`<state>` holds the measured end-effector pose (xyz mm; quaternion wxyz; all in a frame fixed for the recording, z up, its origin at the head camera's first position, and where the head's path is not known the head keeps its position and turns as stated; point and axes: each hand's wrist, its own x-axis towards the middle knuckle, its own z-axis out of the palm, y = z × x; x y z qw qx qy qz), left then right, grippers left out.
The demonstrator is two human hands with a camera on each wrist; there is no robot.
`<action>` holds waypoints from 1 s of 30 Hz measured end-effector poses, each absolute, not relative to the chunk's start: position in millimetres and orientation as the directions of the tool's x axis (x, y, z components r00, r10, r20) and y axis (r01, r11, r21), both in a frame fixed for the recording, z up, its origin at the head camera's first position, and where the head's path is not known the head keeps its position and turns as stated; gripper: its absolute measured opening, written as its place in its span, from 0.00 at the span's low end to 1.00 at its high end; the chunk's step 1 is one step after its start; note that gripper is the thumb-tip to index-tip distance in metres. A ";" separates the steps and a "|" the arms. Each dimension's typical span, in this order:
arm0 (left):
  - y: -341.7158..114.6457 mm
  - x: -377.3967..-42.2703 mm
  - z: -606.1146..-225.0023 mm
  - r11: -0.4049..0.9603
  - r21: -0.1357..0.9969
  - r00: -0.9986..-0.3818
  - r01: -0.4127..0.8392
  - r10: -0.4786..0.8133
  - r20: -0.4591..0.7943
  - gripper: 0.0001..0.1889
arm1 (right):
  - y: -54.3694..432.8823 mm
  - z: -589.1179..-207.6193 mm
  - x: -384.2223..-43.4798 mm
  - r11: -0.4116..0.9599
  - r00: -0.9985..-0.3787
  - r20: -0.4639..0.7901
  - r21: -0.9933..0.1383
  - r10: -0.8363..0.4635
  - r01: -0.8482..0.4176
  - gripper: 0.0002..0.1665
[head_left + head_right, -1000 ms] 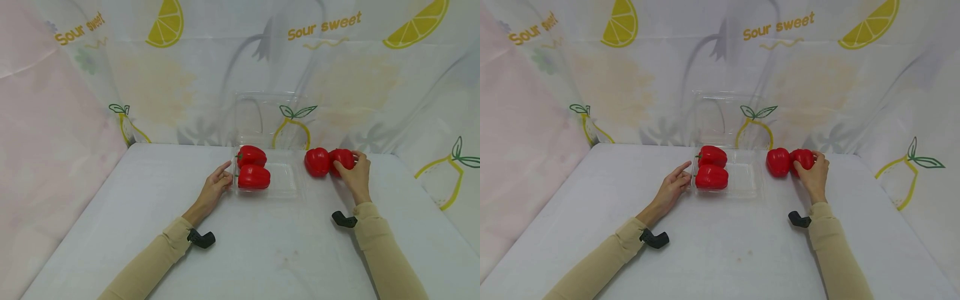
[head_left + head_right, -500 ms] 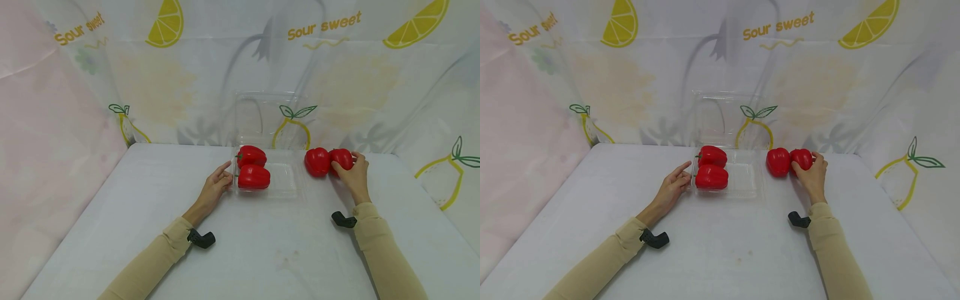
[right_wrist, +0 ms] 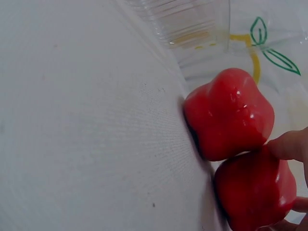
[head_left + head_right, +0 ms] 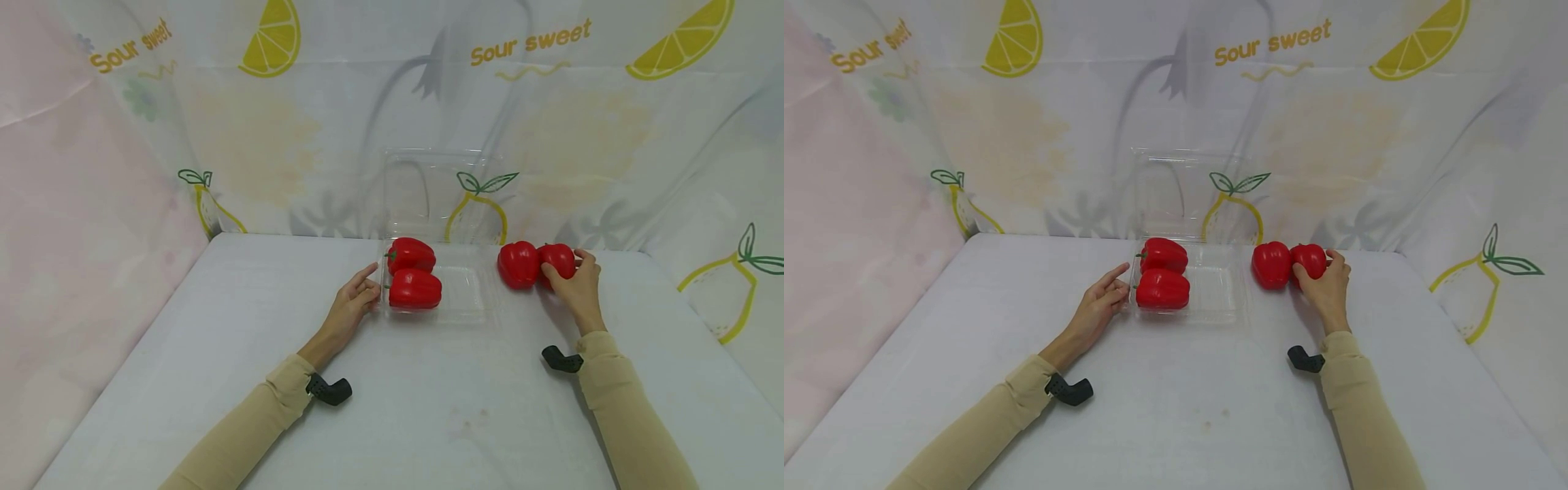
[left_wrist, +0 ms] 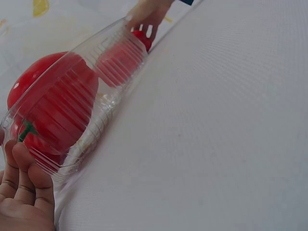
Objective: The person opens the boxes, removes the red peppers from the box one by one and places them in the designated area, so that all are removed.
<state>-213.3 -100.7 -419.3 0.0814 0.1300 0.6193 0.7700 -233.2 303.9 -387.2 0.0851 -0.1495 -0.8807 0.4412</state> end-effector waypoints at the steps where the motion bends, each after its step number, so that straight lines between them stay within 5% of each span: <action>1: -100.7 -213.3 -419.3 -0.221 0.975 -0.953 0.036 0.286 0.100 0.29 | 304.1 -387.6 -233.4 0.566 -0.941 0.020 -0.803 0.338 0.186 0.48; 30: -100.2 -214.1 -419.7 -0.214 0.976 -0.953 0.038 0.287 0.100 0.29 | 297.7 -379.7 -231.1 0.554 -0.911 0.203 -0.832 0.360 0.034 0.39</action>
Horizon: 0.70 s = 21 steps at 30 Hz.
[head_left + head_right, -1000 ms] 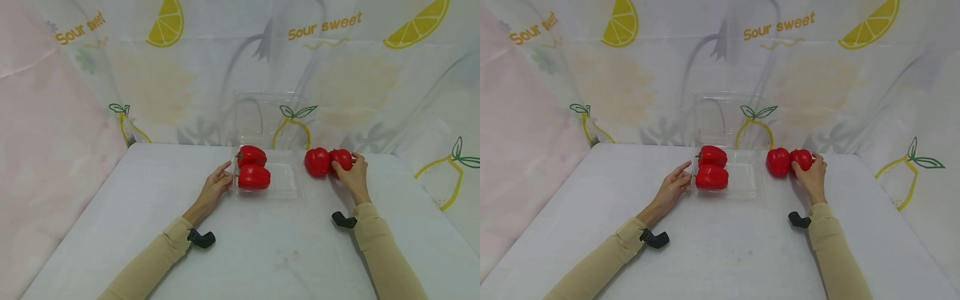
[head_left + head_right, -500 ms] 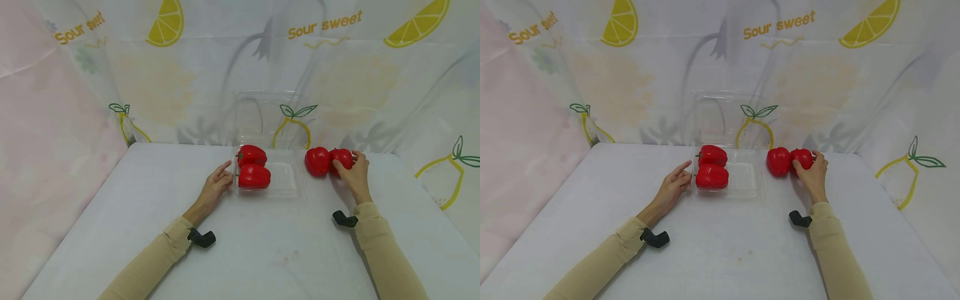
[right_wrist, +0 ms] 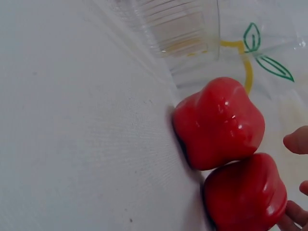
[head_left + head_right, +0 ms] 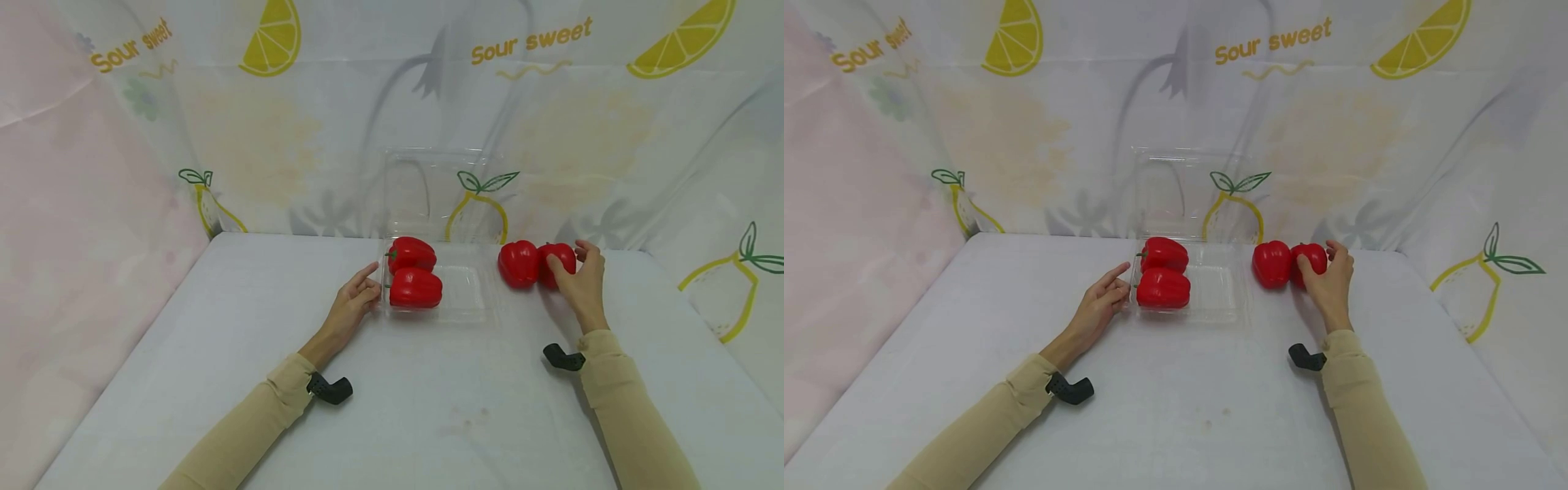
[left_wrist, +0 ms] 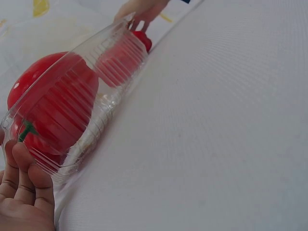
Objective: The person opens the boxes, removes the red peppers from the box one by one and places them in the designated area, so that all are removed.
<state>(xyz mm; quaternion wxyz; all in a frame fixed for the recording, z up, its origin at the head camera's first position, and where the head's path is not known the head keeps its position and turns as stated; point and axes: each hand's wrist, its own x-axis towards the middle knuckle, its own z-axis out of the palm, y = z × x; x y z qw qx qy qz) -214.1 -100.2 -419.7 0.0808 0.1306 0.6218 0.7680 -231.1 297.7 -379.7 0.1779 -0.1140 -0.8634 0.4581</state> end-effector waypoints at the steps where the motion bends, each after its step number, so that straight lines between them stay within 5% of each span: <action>1: -100.3 -214.2 -419.9 -0.211 0.977 -0.952 0.039 0.289 0.101 0.29 | 297.0 -379.3 -231.0 0.556 -0.907 0.216 -0.831 0.361 0.024 0.38; 8: -100.6 -212.6 -418.0 -0.194 0.980 -0.955 0.033 0.283 0.088 0.28 | 289.4 -373.2 -230.2 0.570 -0.882 0.319 -0.819 0.346 -0.072 0.34; 21: -101.1 -213.4 -419.2 -0.203 0.978 -0.955 0.039 0.281 0.096 0.29 | 280.8 -363.8 -227.8 0.575 -0.902 0.318 -0.812 0.292 -0.100 0.35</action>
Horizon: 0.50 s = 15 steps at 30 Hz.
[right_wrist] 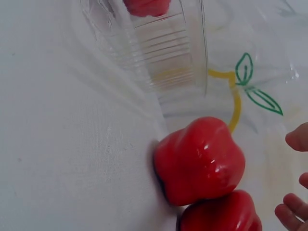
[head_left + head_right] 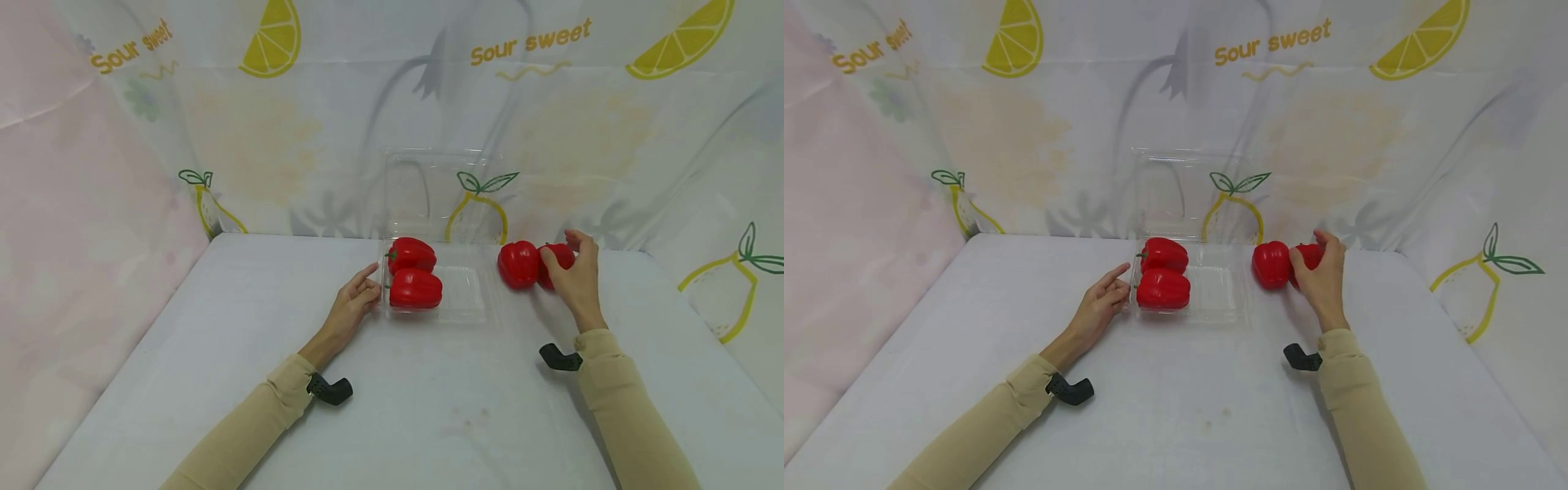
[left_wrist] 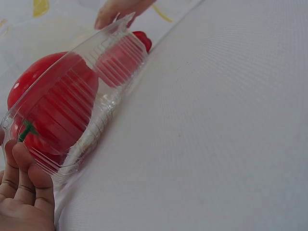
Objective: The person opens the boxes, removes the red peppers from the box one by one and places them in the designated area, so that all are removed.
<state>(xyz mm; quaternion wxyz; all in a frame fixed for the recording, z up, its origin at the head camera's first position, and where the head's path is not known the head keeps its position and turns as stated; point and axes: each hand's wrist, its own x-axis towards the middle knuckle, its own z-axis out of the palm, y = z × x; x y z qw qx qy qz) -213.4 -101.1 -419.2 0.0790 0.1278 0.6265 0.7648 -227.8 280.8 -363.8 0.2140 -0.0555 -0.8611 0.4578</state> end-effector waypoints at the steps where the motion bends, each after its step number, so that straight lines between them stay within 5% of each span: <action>1: -101.1 -213.2 -419.1 -0.203 0.978 -0.955 0.039 0.281 0.096 0.29 | 280.1 -363.1 -227.5 0.575 -0.905 0.315 -0.812 0.286 -0.100 0.35; 15: -100.8 -213.1 -418.8 -0.204 0.978 -0.955 0.037 0.280 0.094 0.29 | 264.9 -362.3 -226.8 0.639 -0.920 0.378 -0.735 0.107 -0.228 0.38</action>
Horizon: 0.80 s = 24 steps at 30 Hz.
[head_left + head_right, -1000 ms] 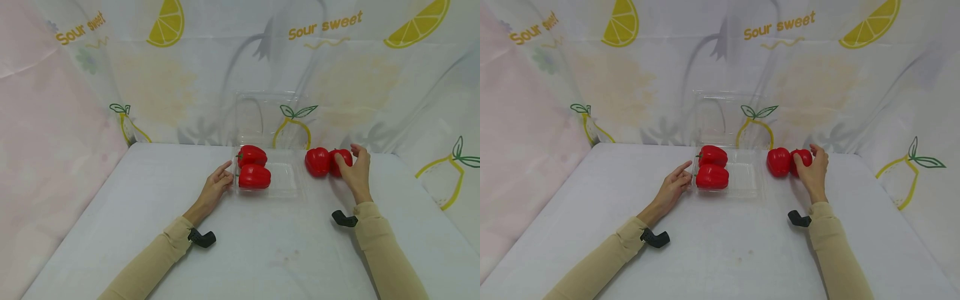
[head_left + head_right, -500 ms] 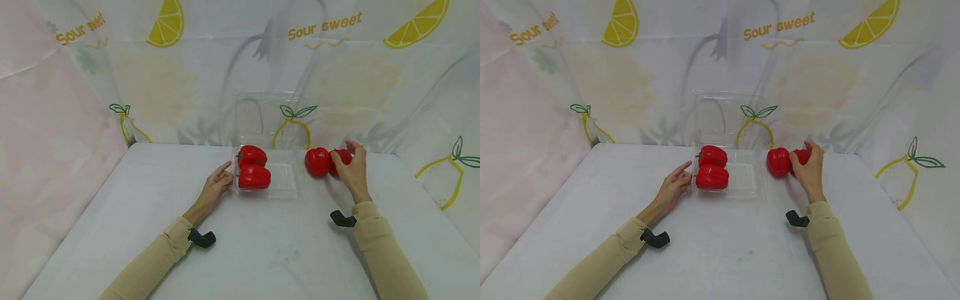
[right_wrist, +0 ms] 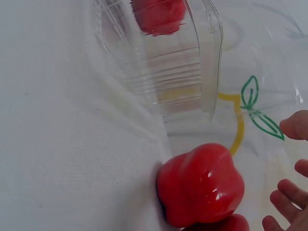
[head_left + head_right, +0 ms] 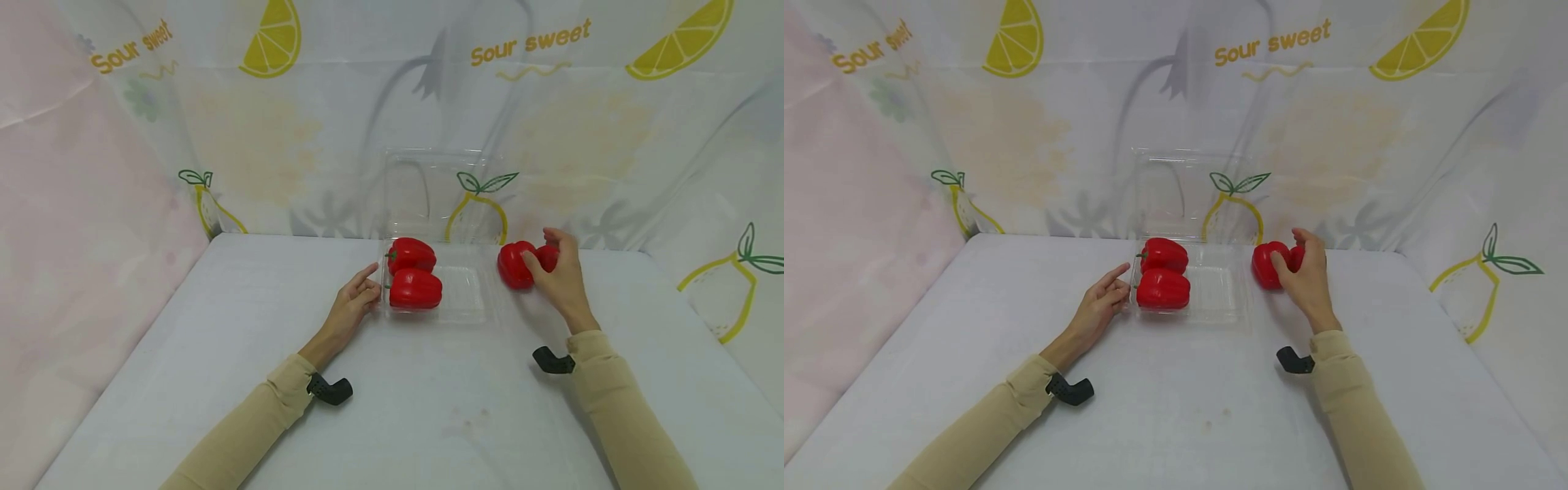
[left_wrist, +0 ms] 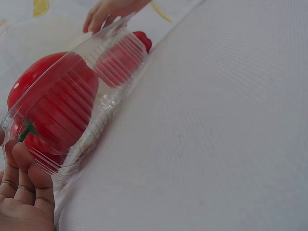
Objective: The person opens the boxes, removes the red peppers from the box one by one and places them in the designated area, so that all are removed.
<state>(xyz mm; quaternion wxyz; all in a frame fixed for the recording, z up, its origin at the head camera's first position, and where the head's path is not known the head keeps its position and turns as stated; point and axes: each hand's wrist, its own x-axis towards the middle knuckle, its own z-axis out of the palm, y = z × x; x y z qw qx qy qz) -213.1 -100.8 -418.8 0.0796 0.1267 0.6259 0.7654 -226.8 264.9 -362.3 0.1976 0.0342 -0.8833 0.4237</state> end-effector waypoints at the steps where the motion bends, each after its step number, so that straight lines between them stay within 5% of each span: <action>1: -100.9 -213.2 -418.9 -0.202 0.979 -0.955 0.038 0.280 0.095 0.29 | 264.0 -363.2 -227.2 0.644 -0.919 0.384 -0.727 0.093 -0.238 0.38; 24: -101.3 -213.1 -418.6 -0.204 0.979 -0.951 0.030 0.294 0.090 0.29 | 238.7 -368.5 -223.9 0.713 -0.914 0.395 -0.617 -0.087 -0.335 0.41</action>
